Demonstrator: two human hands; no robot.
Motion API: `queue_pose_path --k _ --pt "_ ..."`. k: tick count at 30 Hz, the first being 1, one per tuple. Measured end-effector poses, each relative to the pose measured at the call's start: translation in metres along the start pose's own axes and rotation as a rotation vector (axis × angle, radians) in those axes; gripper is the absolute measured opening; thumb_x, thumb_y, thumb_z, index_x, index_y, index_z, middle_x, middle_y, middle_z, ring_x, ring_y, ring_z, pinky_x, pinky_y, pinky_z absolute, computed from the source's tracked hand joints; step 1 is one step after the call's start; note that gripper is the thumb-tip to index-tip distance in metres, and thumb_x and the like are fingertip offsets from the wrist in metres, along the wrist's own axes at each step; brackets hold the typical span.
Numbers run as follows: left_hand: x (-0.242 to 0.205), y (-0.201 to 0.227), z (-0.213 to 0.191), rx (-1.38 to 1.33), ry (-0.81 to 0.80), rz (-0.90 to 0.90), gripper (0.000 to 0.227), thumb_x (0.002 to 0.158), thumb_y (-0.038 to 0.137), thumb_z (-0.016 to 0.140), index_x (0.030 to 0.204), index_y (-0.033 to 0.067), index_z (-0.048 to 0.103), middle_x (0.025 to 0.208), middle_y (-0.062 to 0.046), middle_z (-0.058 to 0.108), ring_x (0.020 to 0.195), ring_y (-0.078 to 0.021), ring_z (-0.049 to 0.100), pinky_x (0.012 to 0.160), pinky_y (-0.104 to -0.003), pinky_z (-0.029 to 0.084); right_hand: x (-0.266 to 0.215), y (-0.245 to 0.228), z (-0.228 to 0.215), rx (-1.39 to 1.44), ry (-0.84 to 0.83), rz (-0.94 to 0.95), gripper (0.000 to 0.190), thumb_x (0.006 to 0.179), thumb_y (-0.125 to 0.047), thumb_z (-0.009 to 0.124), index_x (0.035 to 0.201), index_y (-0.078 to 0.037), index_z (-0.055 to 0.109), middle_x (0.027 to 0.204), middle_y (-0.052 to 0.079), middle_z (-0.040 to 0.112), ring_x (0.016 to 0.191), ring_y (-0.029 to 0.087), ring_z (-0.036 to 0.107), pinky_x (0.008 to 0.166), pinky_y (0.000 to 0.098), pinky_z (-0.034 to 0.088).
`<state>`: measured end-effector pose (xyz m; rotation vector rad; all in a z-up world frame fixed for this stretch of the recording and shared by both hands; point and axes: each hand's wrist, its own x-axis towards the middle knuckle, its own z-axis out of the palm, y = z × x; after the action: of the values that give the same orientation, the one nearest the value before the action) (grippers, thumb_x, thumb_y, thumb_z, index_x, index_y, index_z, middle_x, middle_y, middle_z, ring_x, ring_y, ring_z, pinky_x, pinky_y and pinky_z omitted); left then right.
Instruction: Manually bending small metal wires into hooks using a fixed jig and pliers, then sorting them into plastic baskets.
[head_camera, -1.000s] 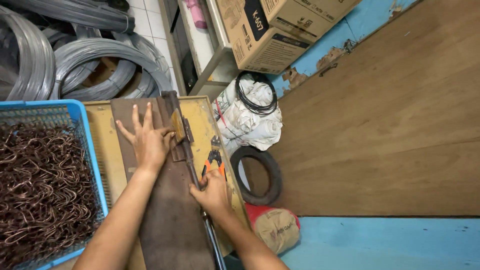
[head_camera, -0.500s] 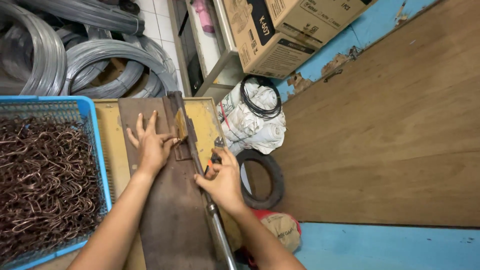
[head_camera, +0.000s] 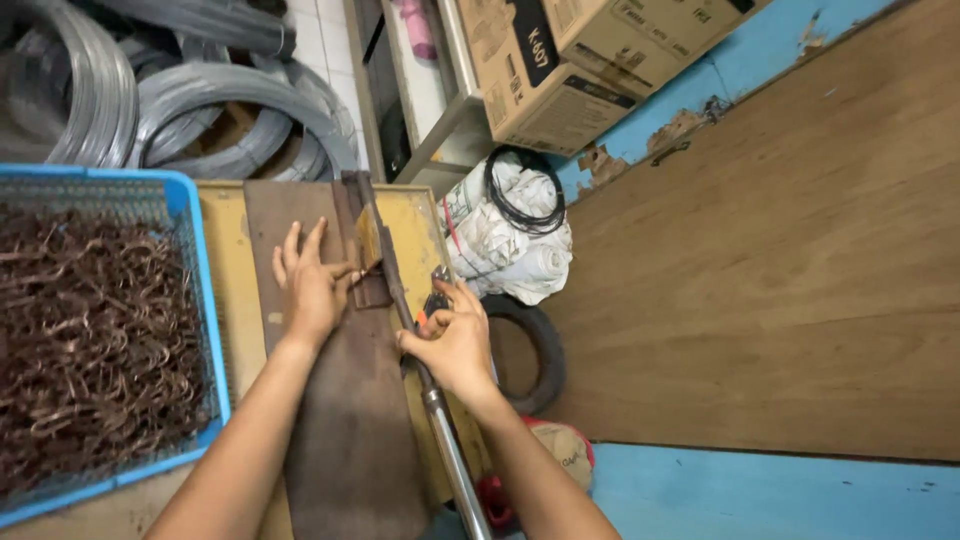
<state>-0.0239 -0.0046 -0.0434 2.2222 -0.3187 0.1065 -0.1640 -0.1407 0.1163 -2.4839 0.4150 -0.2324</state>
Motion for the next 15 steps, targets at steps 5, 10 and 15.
queue_pose_path --k 5,10,15 --pt "-0.005 -0.013 0.010 -0.110 0.012 -0.063 0.016 0.081 0.033 0.084 0.095 0.0285 0.082 0.166 -0.002 0.040 0.157 -0.0432 0.016 0.121 -0.065 0.014 0.000 0.016 0.008 0.017 0.006 0.027 0.031 0.058 -0.037 0.091 0.061 -0.013 0.071 0.137 0.012 0.066 0.139 0.044 0.048 0.119 0.0500 0.033" --pt "-0.021 -0.002 -0.020 -0.018 0.021 -0.006 0.012 0.085 0.035 0.081 0.095 0.0293 0.082 0.164 -0.005 0.043 0.156 -0.0428 0.020 0.121 -0.064 0.018 -0.003 0.016 0.009 -0.035 -0.028 0.096 0.032 0.058 -0.040 0.090 0.059 -0.016 0.070 0.140 0.005 0.065 0.144 0.037 0.045 0.123 0.0510 0.026" --pt "-0.049 -0.002 -0.064 -0.038 -0.002 0.007 0.012 0.084 0.036 0.081 0.093 0.0284 0.083 0.157 -0.008 0.050 0.154 -0.0435 0.029 0.120 -0.061 0.028 -0.013 0.016 0.026 -0.219 -0.048 0.038 0.030 0.066 -0.038 0.087 0.062 -0.012 0.071 0.142 0.008 0.063 0.147 0.034 0.040 0.122 0.0592 0.014"
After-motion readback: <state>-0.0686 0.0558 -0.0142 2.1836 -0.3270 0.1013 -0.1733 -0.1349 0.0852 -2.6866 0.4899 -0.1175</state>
